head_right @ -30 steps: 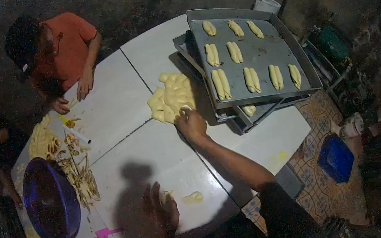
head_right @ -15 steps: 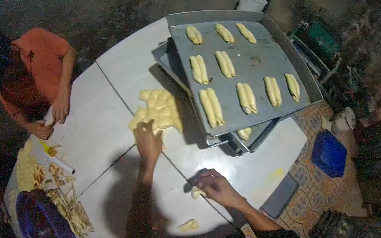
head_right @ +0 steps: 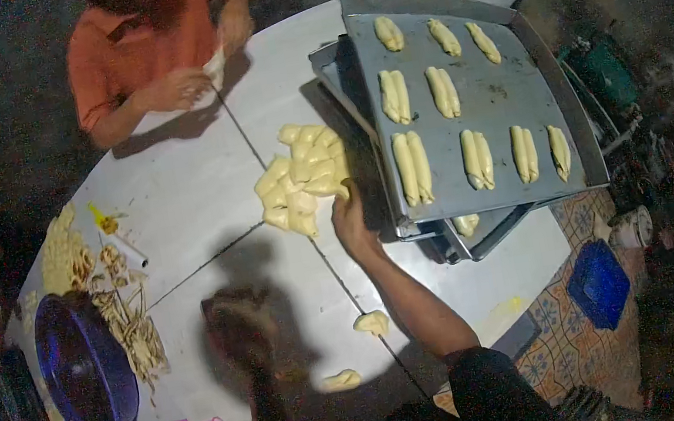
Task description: The person flattens dough pieces, spreads chocolate filling on them with a spatula, adds banana slices, rolls the dough into pastries by hand, and places the pastries onto baking trays.
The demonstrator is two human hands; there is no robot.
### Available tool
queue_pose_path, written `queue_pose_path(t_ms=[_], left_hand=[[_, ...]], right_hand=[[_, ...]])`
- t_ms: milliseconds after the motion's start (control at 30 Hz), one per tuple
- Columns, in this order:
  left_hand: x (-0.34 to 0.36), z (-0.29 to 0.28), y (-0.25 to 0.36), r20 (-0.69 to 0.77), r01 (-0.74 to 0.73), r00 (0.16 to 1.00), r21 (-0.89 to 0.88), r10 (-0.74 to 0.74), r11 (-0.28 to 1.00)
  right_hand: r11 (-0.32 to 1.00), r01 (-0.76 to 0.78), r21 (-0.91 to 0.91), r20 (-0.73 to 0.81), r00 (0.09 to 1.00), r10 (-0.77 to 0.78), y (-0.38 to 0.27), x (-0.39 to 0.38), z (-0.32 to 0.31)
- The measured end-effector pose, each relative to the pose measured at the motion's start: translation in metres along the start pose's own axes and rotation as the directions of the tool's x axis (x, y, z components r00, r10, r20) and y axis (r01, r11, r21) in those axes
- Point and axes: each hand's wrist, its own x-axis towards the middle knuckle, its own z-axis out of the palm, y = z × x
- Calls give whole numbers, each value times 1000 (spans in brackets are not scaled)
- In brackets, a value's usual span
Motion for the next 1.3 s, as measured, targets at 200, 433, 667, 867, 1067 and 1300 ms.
queue_pose_path(t_ms=[200, 433, 667, 867, 1067, 1300], left_hand=[[-87, -78, 71, -259, 238, 966, 885, -3, 400], [-86, -137, 63, 250, -199, 963, 914, 104, -354], [-13, -9, 3, 346, -276, 931, 878, -119, 391], [57, 35, -111, 407, -404, 909, 914, -89, 47], [78, 13, -125, 227, -245, 969, 938, 99, 245], [-11, -23, 2, 184, -166, 981, 956, -54, 244]], right_hand=[[998, -36, 48, 182, 983, 27, -46, -38, -53], [843, 269, 466, 777, 332, -535, -86, -169, -121], [985, 46, 166, 167, 983, -74, -67, -1, -46], [965, -119, 234, 72, 992, 105, -83, 14, -8], [868, -196, 456, 441, 897, -29, -78, -93, -138], [993, -15, 118, 393, 919, -32, -60, -49, -71]])
